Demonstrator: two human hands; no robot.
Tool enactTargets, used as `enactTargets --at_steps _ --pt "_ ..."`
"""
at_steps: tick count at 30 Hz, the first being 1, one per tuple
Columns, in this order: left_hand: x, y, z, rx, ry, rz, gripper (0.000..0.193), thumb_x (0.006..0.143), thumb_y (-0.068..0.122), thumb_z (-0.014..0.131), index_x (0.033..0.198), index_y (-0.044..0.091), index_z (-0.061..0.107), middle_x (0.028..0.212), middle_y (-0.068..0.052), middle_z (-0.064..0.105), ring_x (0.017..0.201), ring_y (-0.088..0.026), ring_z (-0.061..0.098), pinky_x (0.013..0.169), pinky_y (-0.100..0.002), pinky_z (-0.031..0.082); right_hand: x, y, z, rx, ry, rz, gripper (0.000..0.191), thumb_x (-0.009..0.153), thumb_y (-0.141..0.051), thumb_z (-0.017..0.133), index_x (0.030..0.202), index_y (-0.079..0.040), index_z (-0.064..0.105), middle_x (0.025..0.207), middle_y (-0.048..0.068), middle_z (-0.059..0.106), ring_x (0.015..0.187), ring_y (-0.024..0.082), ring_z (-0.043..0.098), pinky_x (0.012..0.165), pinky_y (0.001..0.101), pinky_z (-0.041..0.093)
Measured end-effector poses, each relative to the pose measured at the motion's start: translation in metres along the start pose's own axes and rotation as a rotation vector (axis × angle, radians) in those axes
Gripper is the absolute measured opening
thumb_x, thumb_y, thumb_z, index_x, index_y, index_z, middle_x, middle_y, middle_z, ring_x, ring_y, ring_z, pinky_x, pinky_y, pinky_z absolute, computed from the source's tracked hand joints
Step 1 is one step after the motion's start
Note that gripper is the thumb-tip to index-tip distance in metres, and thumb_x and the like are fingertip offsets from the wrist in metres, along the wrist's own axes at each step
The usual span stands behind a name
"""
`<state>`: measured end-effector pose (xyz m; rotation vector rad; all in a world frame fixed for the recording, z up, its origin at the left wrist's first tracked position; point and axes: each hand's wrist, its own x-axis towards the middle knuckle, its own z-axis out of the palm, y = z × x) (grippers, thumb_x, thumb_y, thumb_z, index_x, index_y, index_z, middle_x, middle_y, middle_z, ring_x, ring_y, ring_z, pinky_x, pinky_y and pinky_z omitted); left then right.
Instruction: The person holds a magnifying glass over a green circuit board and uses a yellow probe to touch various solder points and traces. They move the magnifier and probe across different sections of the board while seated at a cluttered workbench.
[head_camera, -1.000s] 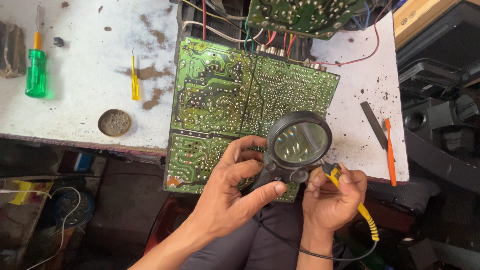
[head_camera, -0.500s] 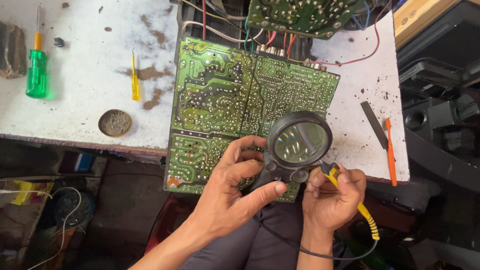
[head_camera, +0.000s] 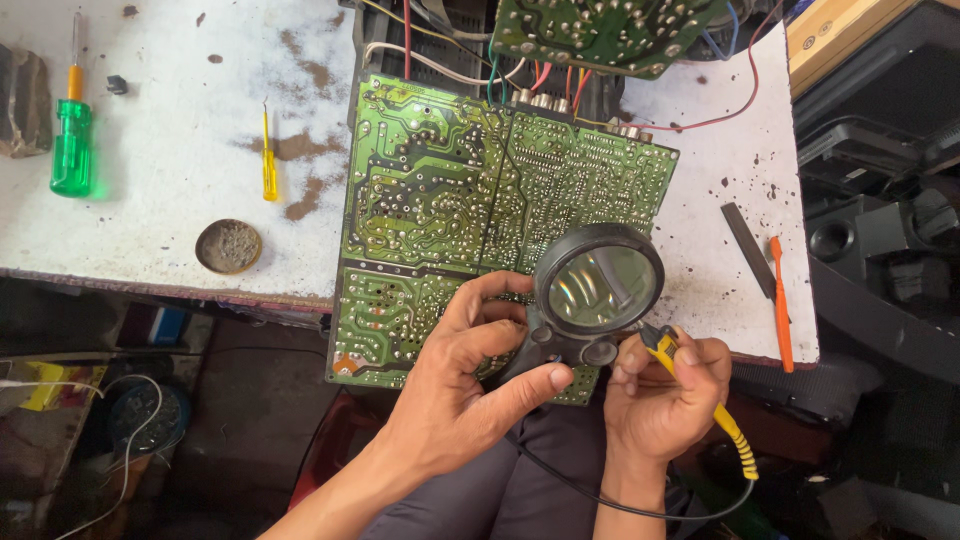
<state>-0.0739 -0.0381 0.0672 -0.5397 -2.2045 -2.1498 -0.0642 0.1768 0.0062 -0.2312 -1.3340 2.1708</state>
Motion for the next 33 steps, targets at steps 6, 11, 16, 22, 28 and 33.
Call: enactTargets --at_steps 6,11,16,22,28,33 --pt "0.001 0.001 0.001 0.003 -0.001 -0.002 0.034 0.087 0.031 0.081 0.093 -0.001 0.074 0.140 -0.019 0.055 0.115 -0.025 0.066 0.097 -0.038 0.055 0.001 0.001 -0.004 0.031 0.007 -0.004 0.014 0.099 -0.019 0.054 0.099 -0.007 0.047 0.069 0.015 0.055 0.057 0.023 0.050 0.050 0.0291 0.037" --pt "0.001 0.000 0.001 0.008 -0.001 -0.005 0.033 0.087 0.031 0.081 0.092 -0.001 0.073 0.140 -0.019 0.055 0.115 -0.025 0.066 0.096 -0.038 0.054 -0.006 0.006 -0.009 0.046 0.028 -0.022 0.016 0.098 -0.021 0.054 0.104 -0.006 0.050 0.072 0.014 0.056 0.061 0.023 0.053 0.051 0.0286 0.038" --pt "-0.002 0.000 0.003 -0.010 -0.006 -0.009 0.031 0.087 0.029 0.081 0.097 0.000 0.076 0.142 -0.019 0.055 0.120 -0.027 0.064 0.100 -0.040 0.053 -0.012 0.009 -0.012 0.043 -0.014 -0.055 0.015 0.099 -0.021 0.054 0.101 -0.006 0.049 0.074 0.016 0.057 0.062 0.023 0.053 0.052 0.0291 0.038" --pt "-0.003 -0.002 0.004 0.001 -0.004 -0.012 0.030 0.087 0.028 0.081 0.102 0.002 0.077 0.142 -0.018 0.054 0.122 -0.028 0.064 0.100 -0.040 0.053 -0.011 0.007 -0.006 0.017 -0.014 -0.053 0.013 0.100 -0.019 0.054 0.100 -0.006 0.050 0.072 0.016 0.058 0.059 0.022 0.053 0.050 0.0280 0.039" --pt "-0.003 -0.002 0.003 -0.008 -0.005 -0.012 0.030 0.087 0.028 0.081 0.101 0.002 0.077 0.142 -0.018 0.054 0.122 -0.028 0.064 0.100 -0.040 0.053 -0.011 0.006 -0.002 -0.010 -0.011 -0.043 0.015 0.100 -0.018 0.054 0.098 -0.004 0.050 0.071 0.017 0.057 0.058 0.022 0.053 0.050 0.0279 0.040" --pt "-0.003 -0.002 0.003 -0.011 -0.009 -0.010 0.030 0.087 0.028 0.081 0.100 0.002 0.077 0.142 -0.019 0.054 0.122 -0.028 0.064 0.100 -0.040 0.053 -0.011 0.005 -0.001 -0.020 -0.002 -0.038 0.015 0.100 -0.019 0.054 0.099 -0.004 0.050 0.070 0.017 0.058 0.057 0.022 0.053 0.050 0.0272 0.040"
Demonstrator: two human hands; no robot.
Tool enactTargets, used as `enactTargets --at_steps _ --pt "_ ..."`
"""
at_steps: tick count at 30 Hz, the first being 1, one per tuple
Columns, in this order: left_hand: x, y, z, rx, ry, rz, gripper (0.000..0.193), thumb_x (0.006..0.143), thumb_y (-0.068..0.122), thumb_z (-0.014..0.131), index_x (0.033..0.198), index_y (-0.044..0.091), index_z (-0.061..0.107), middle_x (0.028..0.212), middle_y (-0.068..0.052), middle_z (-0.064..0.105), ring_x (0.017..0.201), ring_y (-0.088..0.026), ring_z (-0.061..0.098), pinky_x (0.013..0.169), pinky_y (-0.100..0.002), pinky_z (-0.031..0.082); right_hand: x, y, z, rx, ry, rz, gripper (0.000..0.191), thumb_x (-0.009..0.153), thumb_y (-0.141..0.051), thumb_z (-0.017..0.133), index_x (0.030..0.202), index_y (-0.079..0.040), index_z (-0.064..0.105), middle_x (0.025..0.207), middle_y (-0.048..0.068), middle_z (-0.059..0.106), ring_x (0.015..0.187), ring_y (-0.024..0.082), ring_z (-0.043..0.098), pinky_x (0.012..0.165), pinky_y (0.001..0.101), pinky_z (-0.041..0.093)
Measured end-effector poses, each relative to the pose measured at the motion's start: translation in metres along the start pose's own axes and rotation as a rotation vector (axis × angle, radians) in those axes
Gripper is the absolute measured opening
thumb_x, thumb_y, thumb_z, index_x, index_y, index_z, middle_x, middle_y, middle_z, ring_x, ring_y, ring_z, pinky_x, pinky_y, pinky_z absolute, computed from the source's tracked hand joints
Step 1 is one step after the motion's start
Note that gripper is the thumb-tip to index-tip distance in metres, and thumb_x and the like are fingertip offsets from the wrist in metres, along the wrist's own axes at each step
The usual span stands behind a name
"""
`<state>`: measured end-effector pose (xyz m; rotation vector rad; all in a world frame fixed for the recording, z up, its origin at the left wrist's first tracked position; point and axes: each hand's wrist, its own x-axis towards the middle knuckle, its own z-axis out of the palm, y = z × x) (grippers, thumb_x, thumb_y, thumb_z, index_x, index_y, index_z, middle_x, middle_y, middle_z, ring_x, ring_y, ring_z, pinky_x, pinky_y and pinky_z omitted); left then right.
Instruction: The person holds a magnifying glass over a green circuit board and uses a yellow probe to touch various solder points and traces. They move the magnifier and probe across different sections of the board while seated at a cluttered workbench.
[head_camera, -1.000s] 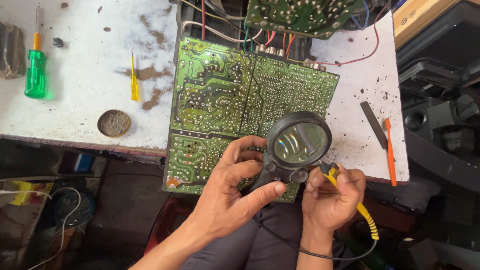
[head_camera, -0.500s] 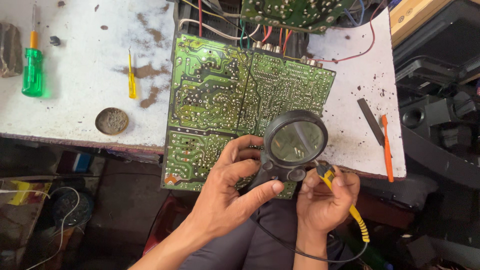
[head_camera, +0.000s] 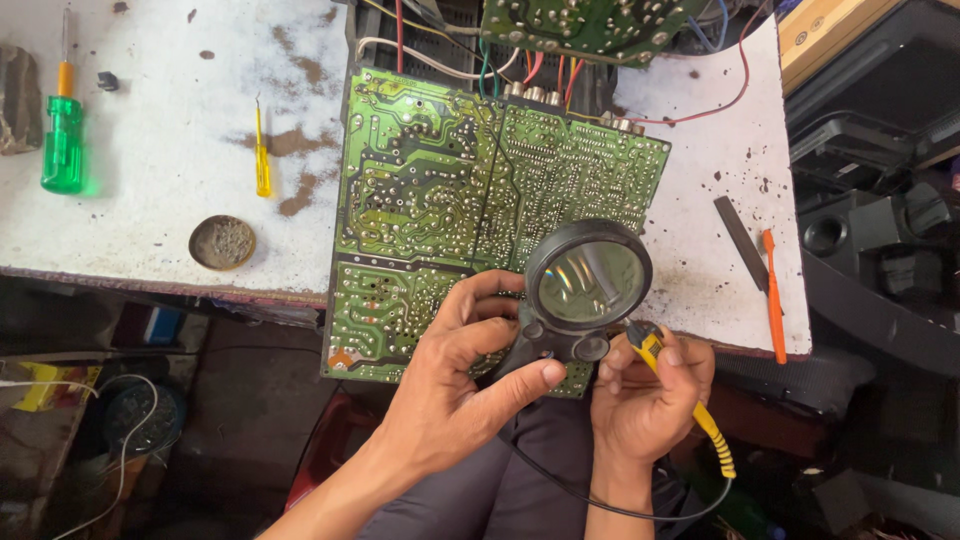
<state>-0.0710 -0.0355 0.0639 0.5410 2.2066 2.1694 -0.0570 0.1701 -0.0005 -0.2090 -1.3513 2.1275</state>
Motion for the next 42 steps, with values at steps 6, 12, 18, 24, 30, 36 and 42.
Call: enactTargets --at_steps 6,12,18,24,30,36,42 --pt "0.0002 0.0007 -0.0010 -0.005 0.000 -0.007 0.030 0.087 0.028 0.081 0.101 0.002 0.077 0.142 -0.019 0.054 0.122 -0.028 0.064 0.100 -0.040 0.053 0.0003 0.0007 0.0007 -0.002 0.010 0.007 0.016 0.100 -0.019 0.054 0.099 -0.004 0.050 0.071 0.017 0.058 0.056 0.021 0.053 0.049 0.0271 0.040" --pt "0.0008 0.0007 -0.0001 -0.004 0.000 -0.008 0.031 0.087 0.028 0.081 0.101 0.002 0.077 0.142 -0.019 0.054 0.121 -0.027 0.064 0.100 -0.040 0.053 0.0014 0.0006 0.0000 0.020 0.009 -0.015 0.015 0.100 -0.019 0.054 0.100 -0.005 0.051 0.070 0.016 0.057 0.057 0.021 0.053 0.049 0.0273 0.040" --pt "0.0009 -0.0003 -0.0004 -0.002 -0.001 -0.003 0.031 0.087 0.028 0.081 0.101 0.001 0.077 0.142 -0.019 0.054 0.122 -0.027 0.064 0.100 -0.040 0.053 0.0014 0.0021 -0.0012 0.013 0.009 0.002 0.015 0.100 -0.019 0.054 0.101 -0.004 0.051 0.073 0.016 0.058 0.058 0.021 0.054 0.049 0.0275 0.039" --pt "0.0006 0.0000 -0.0004 -0.003 0.000 -0.003 0.031 0.087 0.028 0.081 0.101 0.001 0.077 0.142 -0.019 0.054 0.122 -0.027 0.064 0.100 -0.040 0.053 0.0009 0.0031 -0.0018 -0.001 0.007 0.001 0.017 0.099 -0.021 0.054 0.102 -0.005 0.052 0.072 0.016 0.059 0.056 0.021 0.052 0.049 0.0274 0.039" --pt "0.0005 0.0002 0.0002 0.003 -0.001 -0.003 0.031 0.087 0.028 0.081 0.099 0.001 0.077 0.141 -0.019 0.054 0.121 -0.027 0.064 0.100 -0.040 0.053 0.0004 0.0016 -0.0027 -0.002 0.005 -0.011 0.018 0.100 -0.022 0.055 0.103 -0.004 0.052 0.071 0.016 0.058 0.056 0.020 0.052 0.049 0.0272 0.039" --pt "0.0008 0.0001 -0.0014 0.000 0.000 -0.001 0.031 0.087 0.029 0.081 0.098 0.000 0.076 0.141 -0.020 0.054 0.121 -0.028 0.065 0.099 -0.040 0.054 -0.0006 0.0015 -0.0006 -0.018 0.008 0.000 0.017 0.100 -0.021 0.054 0.101 -0.005 0.051 0.070 0.017 0.058 0.054 0.021 0.051 0.049 0.0277 0.040" --pt "0.0006 0.0000 -0.0005 -0.007 0.002 -0.002 0.031 0.087 0.029 0.081 0.097 0.000 0.076 0.142 -0.020 0.054 0.121 -0.028 0.065 0.099 -0.040 0.054 -0.0003 0.0016 -0.0012 -0.009 -0.009 -0.011 0.017 0.101 -0.020 0.053 0.102 -0.004 0.052 0.071 0.017 0.058 0.055 0.021 0.052 0.049 0.0277 0.040"
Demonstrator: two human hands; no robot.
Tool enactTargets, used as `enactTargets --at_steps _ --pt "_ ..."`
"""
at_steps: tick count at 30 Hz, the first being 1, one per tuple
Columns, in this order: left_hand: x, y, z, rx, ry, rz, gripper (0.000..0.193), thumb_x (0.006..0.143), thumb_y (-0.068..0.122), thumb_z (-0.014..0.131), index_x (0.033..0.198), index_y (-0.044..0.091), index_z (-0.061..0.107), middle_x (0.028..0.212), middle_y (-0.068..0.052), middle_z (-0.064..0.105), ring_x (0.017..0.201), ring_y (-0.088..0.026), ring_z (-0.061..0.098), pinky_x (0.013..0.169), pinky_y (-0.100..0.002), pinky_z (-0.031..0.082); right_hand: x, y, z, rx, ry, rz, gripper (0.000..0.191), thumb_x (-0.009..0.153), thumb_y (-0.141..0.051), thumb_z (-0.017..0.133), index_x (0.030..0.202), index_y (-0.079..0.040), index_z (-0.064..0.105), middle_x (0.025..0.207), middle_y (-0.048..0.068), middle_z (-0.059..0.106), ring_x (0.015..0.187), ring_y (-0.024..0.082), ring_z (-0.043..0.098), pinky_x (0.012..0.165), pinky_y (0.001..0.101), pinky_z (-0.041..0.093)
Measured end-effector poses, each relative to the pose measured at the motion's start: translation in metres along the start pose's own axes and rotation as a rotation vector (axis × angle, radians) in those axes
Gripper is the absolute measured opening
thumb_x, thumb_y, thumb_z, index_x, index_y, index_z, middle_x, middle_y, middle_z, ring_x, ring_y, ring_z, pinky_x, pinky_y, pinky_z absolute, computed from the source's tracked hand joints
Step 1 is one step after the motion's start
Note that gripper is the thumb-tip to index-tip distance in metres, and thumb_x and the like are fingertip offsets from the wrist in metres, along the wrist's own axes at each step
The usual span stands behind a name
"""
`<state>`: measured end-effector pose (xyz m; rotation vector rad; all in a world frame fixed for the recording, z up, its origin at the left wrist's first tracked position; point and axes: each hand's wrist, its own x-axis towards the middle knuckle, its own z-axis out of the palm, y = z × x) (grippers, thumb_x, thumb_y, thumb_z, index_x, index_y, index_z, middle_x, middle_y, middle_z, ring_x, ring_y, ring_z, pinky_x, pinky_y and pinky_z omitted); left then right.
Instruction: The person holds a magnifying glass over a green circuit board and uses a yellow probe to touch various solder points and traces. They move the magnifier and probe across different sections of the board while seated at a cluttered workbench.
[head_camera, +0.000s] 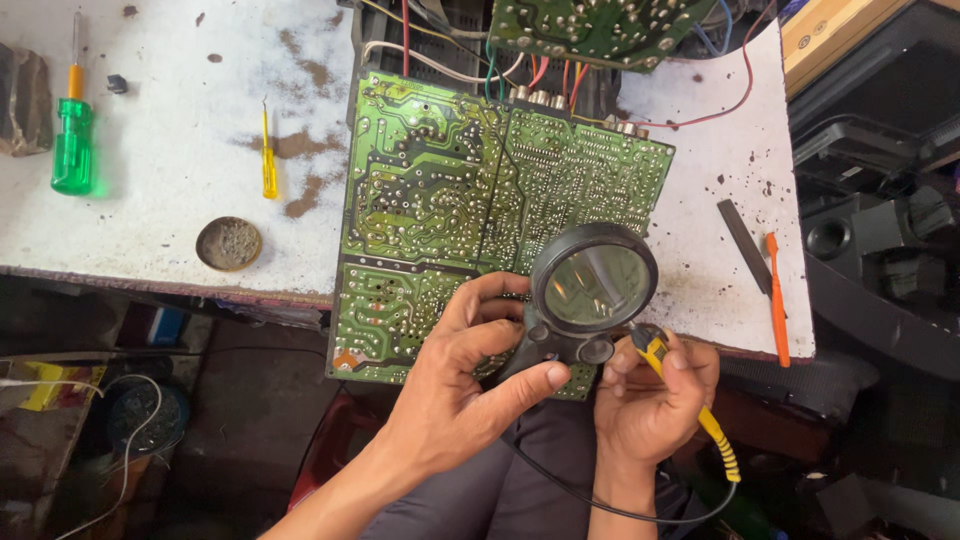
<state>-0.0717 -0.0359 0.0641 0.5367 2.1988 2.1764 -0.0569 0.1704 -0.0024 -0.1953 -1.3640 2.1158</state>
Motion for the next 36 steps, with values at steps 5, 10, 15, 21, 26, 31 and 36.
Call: enactTargets --at_steps 5,10,15,21,26,31,36 --pt "-0.0004 0.0002 -0.0004 0.005 0.000 0.001 0.031 0.087 0.028 0.082 0.099 0.000 0.076 0.142 -0.019 0.054 0.122 -0.028 0.064 0.100 -0.040 0.054 -0.0006 0.0003 -0.0006 0.003 0.007 0.014 0.016 0.100 -0.020 0.053 0.103 -0.004 0.052 0.072 0.017 0.058 0.056 0.021 0.052 0.050 0.0282 0.041" --pt "-0.0008 0.0006 -0.0005 0.008 -0.005 0.002 0.032 0.087 0.028 0.081 0.102 0.001 0.077 0.142 -0.019 0.054 0.122 -0.028 0.064 0.100 -0.040 0.054 -0.0006 0.0002 -0.0018 0.010 -0.004 -0.016 0.018 0.100 -0.022 0.054 0.103 -0.004 0.053 0.071 0.016 0.058 0.056 0.021 0.052 0.049 0.0275 0.039" --pt "0.0002 -0.0004 -0.0002 0.012 -0.003 0.004 0.031 0.087 0.028 0.081 0.100 0.001 0.076 0.142 -0.020 0.054 0.122 -0.028 0.064 0.100 -0.040 0.054 0.0009 0.0015 -0.0038 0.003 -0.017 -0.015 0.018 0.100 -0.022 0.055 0.102 -0.004 0.053 0.072 0.017 0.058 0.056 0.021 0.052 0.049 0.0276 0.039" --pt "-0.0001 -0.0008 0.0003 0.009 -0.003 0.006 0.031 0.087 0.028 0.081 0.101 0.000 0.076 0.142 -0.020 0.054 0.122 -0.028 0.065 0.100 -0.040 0.054 0.0009 0.0022 -0.0052 0.004 -0.009 0.002 0.018 0.099 -0.021 0.055 0.102 -0.004 0.053 0.072 0.016 0.058 0.057 0.021 0.053 0.049 0.0274 0.039" --pt "-0.0004 -0.0014 0.0005 0.006 -0.001 0.005 0.031 0.087 0.028 0.081 0.099 0.000 0.076 0.142 -0.020 0.053 0.123 -0.028 0.065 0.100 -0.040 0.054 0.0011 0.0023 -0.0051 -0.002 -0.003 -0.001 0.017 0.099 -0.022 0.055 0.102 -0.005 0.053 0.071 0.016 0.058 0.056 0.021 0.052 0.049 0.0273 0.039" --pt "-0.0008 -0.0014 0.0003 0.010 -0.003 0.008 0.031 0.087 0.028 0.081 0.099 0.000 0.076 0.142 -0.020 0.054 0.123 -0.028 0.065 0.101 -0.040 0.054 0.0006 0.0017 -0.0041 -0.001 -0.011 -0.008 0.018 0.099 -0.022 0.054 0.102 -0.004 0.053 0.072 0.016 0.058 0.057 0.021 0.052 0.049 0.0270 0.039" --pt "-0.0007 -0.0017 0.0000 0.016 -0.005 0.010 0.031 0.087 0.028 0.081 0.101 0.001 0.076 0.143 -0.020 0.053 0.123 -0.028 0.065 0.101 -0.040 0.054 0.0012 0.0010 -0.0042 0.017 -0.010 -0.013 0.018 0.099 -0.022 0.054 0.101 -0.005 0.051 0.071 0.016 0.057 0.057 0.021 0.052 0.049 0.0271 0.039"
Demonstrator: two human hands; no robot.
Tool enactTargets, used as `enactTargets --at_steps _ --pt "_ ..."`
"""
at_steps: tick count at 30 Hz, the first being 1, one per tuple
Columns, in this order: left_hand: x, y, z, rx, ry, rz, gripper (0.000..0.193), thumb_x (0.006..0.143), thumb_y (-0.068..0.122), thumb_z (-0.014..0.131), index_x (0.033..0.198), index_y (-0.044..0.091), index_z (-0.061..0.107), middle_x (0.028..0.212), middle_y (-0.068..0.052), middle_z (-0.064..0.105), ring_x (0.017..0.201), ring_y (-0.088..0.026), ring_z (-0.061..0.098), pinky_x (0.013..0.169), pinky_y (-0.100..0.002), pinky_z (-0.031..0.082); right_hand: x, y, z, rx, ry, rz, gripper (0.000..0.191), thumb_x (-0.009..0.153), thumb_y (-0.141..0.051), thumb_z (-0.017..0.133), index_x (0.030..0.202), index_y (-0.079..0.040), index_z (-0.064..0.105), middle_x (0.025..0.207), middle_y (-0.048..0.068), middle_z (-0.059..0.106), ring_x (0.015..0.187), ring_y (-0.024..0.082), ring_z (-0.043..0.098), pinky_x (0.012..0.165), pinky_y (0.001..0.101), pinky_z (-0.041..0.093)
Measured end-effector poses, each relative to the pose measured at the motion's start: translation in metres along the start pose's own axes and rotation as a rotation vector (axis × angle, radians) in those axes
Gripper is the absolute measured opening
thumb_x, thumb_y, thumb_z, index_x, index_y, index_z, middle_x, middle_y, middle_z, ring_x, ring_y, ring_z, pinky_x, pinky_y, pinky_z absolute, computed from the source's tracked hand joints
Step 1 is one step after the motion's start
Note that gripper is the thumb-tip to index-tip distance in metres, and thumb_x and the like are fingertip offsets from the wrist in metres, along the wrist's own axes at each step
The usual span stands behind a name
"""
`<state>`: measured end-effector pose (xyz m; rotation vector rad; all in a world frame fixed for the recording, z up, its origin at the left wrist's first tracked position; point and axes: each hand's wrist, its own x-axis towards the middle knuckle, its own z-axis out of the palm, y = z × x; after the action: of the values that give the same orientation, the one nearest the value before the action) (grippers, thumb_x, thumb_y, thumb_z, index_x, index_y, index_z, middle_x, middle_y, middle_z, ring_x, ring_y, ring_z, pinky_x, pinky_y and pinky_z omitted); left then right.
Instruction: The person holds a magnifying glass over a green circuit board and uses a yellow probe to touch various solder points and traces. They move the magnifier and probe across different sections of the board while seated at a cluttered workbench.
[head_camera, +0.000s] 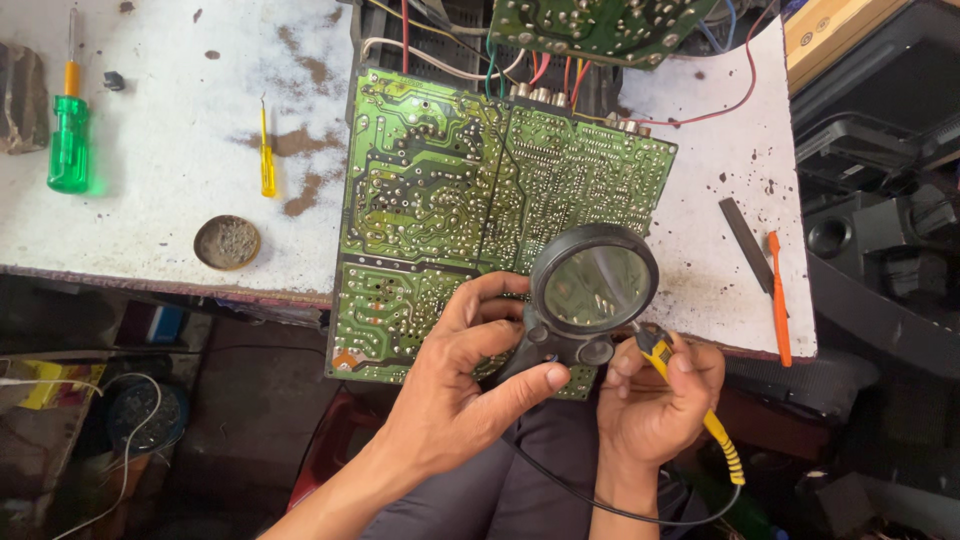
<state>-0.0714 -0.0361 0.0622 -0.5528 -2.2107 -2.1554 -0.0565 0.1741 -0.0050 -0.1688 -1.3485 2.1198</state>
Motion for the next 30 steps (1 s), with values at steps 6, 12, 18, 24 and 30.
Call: enactTargets --at_steps 6,12,18,24,30 --pt "-0.0008 -0.0001 0.0008 0.006 -0.001 -0.008 0.032 0.087 0.029 0.081 0.103 0.002 0.077 0.144 -0.019 0.053 0.123 -0.028 0.065 0.101 -0.041 0.054 0.0001 -0.0001 -0.0010 -0.009 -0.004 0.000 0.017 0.098 -0.021 0.055 0.101 -0.005 0.051 0.071 0.016 0.057 0.057 0.022 0.052 0.049 0.0280 0.039" --pt "-0.0013 0.0001 0.0013 0.006 -0.002 -0.016 0.032 0.087 0.029 0.081 0.103 0.002 0.077 0.144 -0.019 0.052 0.124 -0.029 0.065 0.101 -0.040 0.054 0.0000 0.0002 -0.0008 -0.007 -0.006 0.012 0.018 0.098 -0.021 0.055 0.102 -0.004 0.052 0.072 0.017 0.058 0.057 0.022 0.053 0.050 0.0279 0.039" --pt "-0.0015 0.0014 -0.0001 -0.007 -0.013 -0.011 0.034 0.087 0.027 0.081 0.110 0.002 0.077 0.143 -0.019 0.054 0.128 -0.030 0.063 0.105 -0.041 0.052 0.0008 -0.0008 0.0007 -0.009 -0.011 0.013 0.018 0.099 -0.021 0.055 0.102 -0.003 0.053 0.071 0.017 0.058 0.057 0.022 0.053 0.049 0.0273 0.039" --pt "-0.0039 0.0028 -0.0003 -0.012 -0.011 -0.013 0.035 0.088 0.026 0.080 0.111 0.000 0.077 0.142 -0.020 0.055 0.129 -0.030 0.062 0.106 -0.041 0.051 -0.0009 -0.0026 0.0020 -0.016 0.013 0.017 0.018 0.098 -0.022 0.055 0.101 -0.004 0.052 0.071 0.016 0.057 0.057 0.022 0.053 0.049 0.0274 0.039" --pt "-0.0039 0.0019 -0.0009 0.051 -0.016 0.019 0.033 0.088 0.025 0.081 0.110 0.001 0.078 0.138 -0.018 0.060 0.137 -0.031 0.057 0.108 -0.041 0.051 -0.0002 -0.0029 0.0016 -0.007 0.002 0.006 0.018 0.098 -0.021 0.055 0.101 -0.004 0.052 0.071 0.016 0.057 0.057 0.022 0.053 0.049 0.0283 0.039"
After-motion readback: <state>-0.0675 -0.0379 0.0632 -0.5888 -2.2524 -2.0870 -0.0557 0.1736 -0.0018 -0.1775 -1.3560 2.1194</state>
